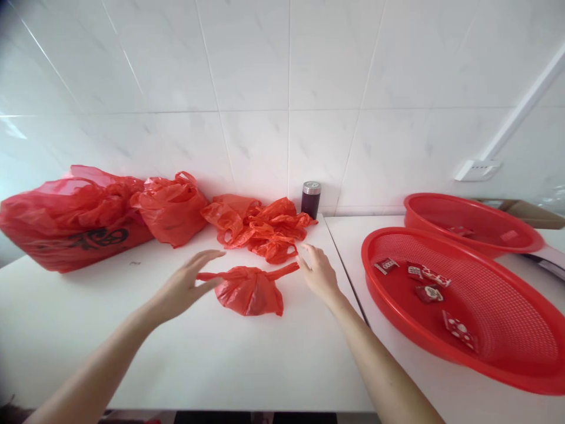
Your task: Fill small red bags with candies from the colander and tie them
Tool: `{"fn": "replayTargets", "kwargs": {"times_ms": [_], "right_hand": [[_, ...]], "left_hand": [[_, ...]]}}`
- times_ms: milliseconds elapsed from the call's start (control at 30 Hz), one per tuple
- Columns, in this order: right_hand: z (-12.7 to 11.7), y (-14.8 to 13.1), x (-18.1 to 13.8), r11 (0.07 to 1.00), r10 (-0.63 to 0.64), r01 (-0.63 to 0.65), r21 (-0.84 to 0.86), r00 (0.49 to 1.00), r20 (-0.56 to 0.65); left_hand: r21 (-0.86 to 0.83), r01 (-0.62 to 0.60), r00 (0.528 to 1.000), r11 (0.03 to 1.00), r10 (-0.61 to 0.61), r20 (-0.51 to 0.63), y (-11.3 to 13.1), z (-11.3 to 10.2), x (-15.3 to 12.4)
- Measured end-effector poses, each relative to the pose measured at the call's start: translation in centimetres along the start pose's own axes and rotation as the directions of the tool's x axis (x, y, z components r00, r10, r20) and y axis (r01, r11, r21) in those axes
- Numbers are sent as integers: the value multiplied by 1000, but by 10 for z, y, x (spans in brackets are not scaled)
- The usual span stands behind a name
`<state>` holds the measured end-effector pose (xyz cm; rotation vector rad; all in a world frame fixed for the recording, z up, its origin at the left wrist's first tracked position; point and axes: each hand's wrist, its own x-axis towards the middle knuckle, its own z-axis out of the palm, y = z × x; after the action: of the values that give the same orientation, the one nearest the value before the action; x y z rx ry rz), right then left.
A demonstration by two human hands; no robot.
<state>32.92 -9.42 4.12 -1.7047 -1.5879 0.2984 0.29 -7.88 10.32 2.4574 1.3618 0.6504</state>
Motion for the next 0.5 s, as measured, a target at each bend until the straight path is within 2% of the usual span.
{"fn": "replayTargets", "kwargs": {"times_ms": [67, 100, 167, 233, 333, 500], "right_hand": [[6, -4, 17, 999, -40, 37, -33, 993, -113], [11, -6, 26, 998, -52, 46, -46, 991, -123], [22, -8, 43, 996, -63, 59, -67, 996, -66], [35, -5, 52, 993, -77, 80, -82, 996, 34], [54, 7, 50, 989, -88, 104, -105, 985, 145], [66, 24, 36, 991, -66, 78, -110, 992, 108]], "left_hand": [[83, -163, 983, 983, 155, 94, 20, 20, 13], [124, -210, 966, 970, 186, 178, 26, 30, 19], [180, -224, 929, 958, 154, 336, 30, 44, 28], [207, -177, 910, 962, 80, 408, 21, 47, 30], [245, -90, 925, 965, -10, 380, -11, 30, 20], [353, 144, 935, 924, -244, 258, -86, -26, -25]]}}
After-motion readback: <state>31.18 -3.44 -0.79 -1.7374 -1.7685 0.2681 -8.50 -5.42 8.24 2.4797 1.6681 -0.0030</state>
